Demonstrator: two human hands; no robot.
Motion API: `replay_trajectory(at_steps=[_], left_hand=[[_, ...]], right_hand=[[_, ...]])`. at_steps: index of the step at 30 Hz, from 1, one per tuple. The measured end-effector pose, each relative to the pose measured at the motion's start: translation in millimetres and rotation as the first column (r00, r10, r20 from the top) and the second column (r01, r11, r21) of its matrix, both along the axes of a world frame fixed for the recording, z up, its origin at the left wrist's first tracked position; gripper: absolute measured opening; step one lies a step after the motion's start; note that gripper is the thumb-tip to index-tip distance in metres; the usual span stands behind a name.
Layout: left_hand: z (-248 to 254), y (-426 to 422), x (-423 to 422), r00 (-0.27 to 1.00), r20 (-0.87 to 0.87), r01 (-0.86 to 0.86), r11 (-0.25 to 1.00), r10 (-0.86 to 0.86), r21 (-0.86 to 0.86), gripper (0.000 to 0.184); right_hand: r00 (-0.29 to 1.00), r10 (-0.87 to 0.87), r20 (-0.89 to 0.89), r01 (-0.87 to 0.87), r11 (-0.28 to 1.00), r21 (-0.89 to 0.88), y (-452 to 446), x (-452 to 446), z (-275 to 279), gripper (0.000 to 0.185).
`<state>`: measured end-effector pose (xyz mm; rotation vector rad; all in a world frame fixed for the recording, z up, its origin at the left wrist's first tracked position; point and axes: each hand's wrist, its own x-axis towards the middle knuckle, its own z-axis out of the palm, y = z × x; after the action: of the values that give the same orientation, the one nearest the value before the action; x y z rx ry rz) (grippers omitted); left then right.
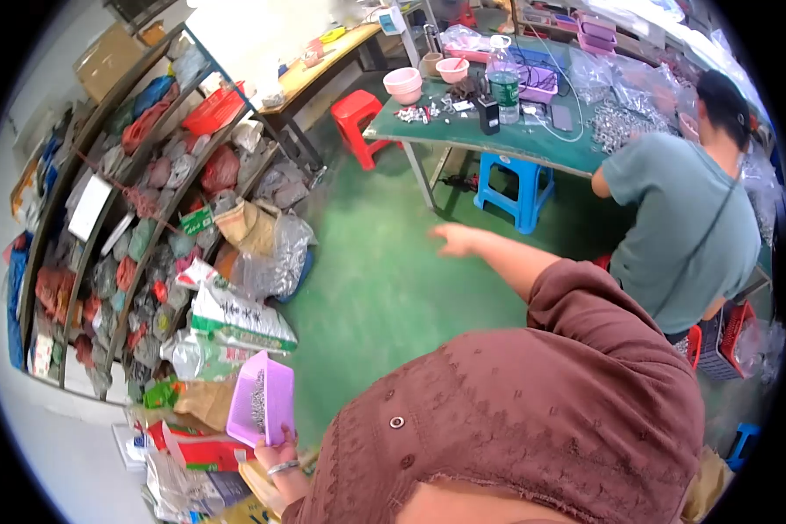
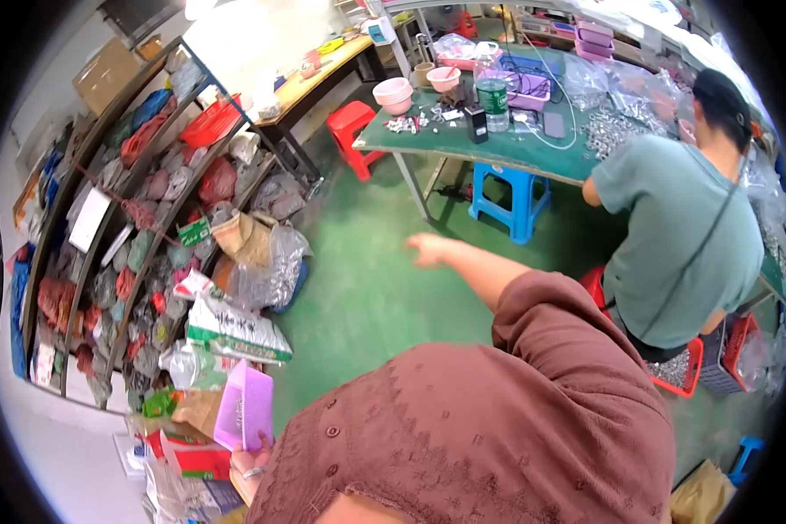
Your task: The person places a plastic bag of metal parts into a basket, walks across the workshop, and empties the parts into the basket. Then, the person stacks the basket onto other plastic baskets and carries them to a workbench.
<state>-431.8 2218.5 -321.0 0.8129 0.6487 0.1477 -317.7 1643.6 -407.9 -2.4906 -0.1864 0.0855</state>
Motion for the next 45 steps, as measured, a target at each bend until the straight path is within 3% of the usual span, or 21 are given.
replay_trajectory(at_steps=[2, 4, 7, 8, 9, 10, 11, 12, 15, 16, 17, 19, 24, 26, 30, 31, 34, 35, 36, 41, 45], left_hand=[[5, -42, 74, 1.000, -0.010, 0.018, 0.986, -0.020, -0.165, 0.042], [15, -67, 133, 0.995, -0.070, 0.064, 0.990, -0.073, -0.125, 0.041], [18, -85, 226, 0.981, 0.027, 0.193, 0.972, -0.191, -0.135, 0.041], [26, -94, 251, 0.972, 0.079, 0.230, 0.962, -0.221, -0.149, 0.042], [32, -105, 280, 0.959, 0.136, 0.270, 0.949, -0.249, -0.163, 0.042], [36, -116, 309, 0.949, 0.171, 0.289, 0.945, -0.263, -0.153, 0.041], [39, -126, 338, 0.939, 0.207, 0.306, 0.942, -0.274, -0.140, 0.041], [38, -137, 366, 0.928, 0.241, 0.320, 0.939, -0.283, -0.128, 0.041], [41, -174, 453, 0.922, 0.266, 0.325, 0.935, -0.281, -0.139, 0.038], [49, -189, 485, 0.918, 0.281, 0.327, 0.935, -0.280, -0.139, 0.037], [54, -200, 514, 0.900, 0.299, 0.370, 0.919, -0.317, -0.138, 0.037], [70, -216, 567, 0.893, 0.304, 0.379, 0.919, -0.331, -0.112, 0.036], [81, -253, 681, 0.903, 0.239, 0.376, 0.926, -0.358, -0.036, 0.039], [72, -257, 735, 0.887, 0.235, 0.417, 0.908, -0.398, -0.034, 0.043], [50, -290, 862, 0.824, 0.219, 0.539, 0.842, -0.523, -0.016, 0.045], [51, -307, 898, 0.797, 0.250, 0.568, 0.823, -0.550, -0.001, 0.046], [49, -354, 997, 0.754, 0.195, 0.624, 0.777, -0.627, 0.085, 0.020], [46, -367, 1032, 0.705, 0.200, 0.677, 0.730, -0.681, 0.097, 0.004], [59, -393, 1060, 0.699, 0.161, 0.702, 0.711, -0.696, 0.026, 0.004], [68, -496, 1190, 0.449, 0.229, 0.886, 0.464, -0.864, 0.013, 0.023], [73, -599, 1263, 0.377, 0.304, 0.926, 0.356, -0.875, -0.125, 0.017]], right_hand=[[0.944, -0.076, -0.320, 0.025, 0.987, -0.158, -38, 4, -48, 0.058], [0.796, -0.268, -0.543, 0.116, 0.948, -0.297, -73, -12, -56, 0.062], [0.745, -0.554, -0.371, 0.500, 0.832, -0.240, -131, -48, -68, 0.045], [0.621, -0.631, -0.465, 0.548, 0.774, -0.319, -132, -48, -33, 0.037], [0.512, -0.699, -0.499, 0.634, 0.700, -0.330, -156, -50, -56, 0.044], [0.277, -0.744, -0.608, 0.864, 0.470, -0.181, -145, -40, -16, 0.052], [0.205, -0.776, -0.596, 0.932, 0.341, -0.123, -148, -26, -10, 0.057], [0.179, -0.778, -0.602, 0.970, 0.242, -0.024, -147, -4, 5, 0.040], [0.474, -0.812, -0.341, 0.860, 0.510, -0.018, -181, 97, -33, 0.020], [0.459, -0.716, -0.526, 0.871, 0.480, 0.107, -172, 153, -12, 0.059], [0.650, -0.606, -0.458, 0.710, 0.699, 0.083, -176, 203, -16, 0.084], [0.896, -0.353, -0.270, 0.385, 0.920, 0.076, -172, 306, -9, 0.085], [0.986, -0.137, -0.094, 0.144, 0.987, 0.071, -156, 515, 54, 0.046], [0.956, -0.153, -0.250, 0.184, 0.978, 0.103, -160, 587, 64, 0.041], [0.869, -0.431, -0.242, 0.485, 0.839, 0.247, -168, 680, 83, 0.052], [0.797, -0.536, -0.278, 0.603, 0.715, 0.353, -170, 699, 83, 0.037], [0.671, -0.739, -0.058, 0.712, 0.620, 0.330, -194, 750, 36, 0.013], [0.586, -0.767, -0.260, 0.785, 0.459, 0.415, -196, 761, 34, 0.035], [0.592, -0.721, -0.360, 0.798, 0.463, 0.385, -203, 772, 43, 0.052], [0.615, -0.716, -0.331, 0.741, 0.382, 0.552, -246, 824, 54, 0.049], [0.449, -0.781, -0.435, 0.846, 0.215, 0.488, -311, 851, 43, 0.043]])
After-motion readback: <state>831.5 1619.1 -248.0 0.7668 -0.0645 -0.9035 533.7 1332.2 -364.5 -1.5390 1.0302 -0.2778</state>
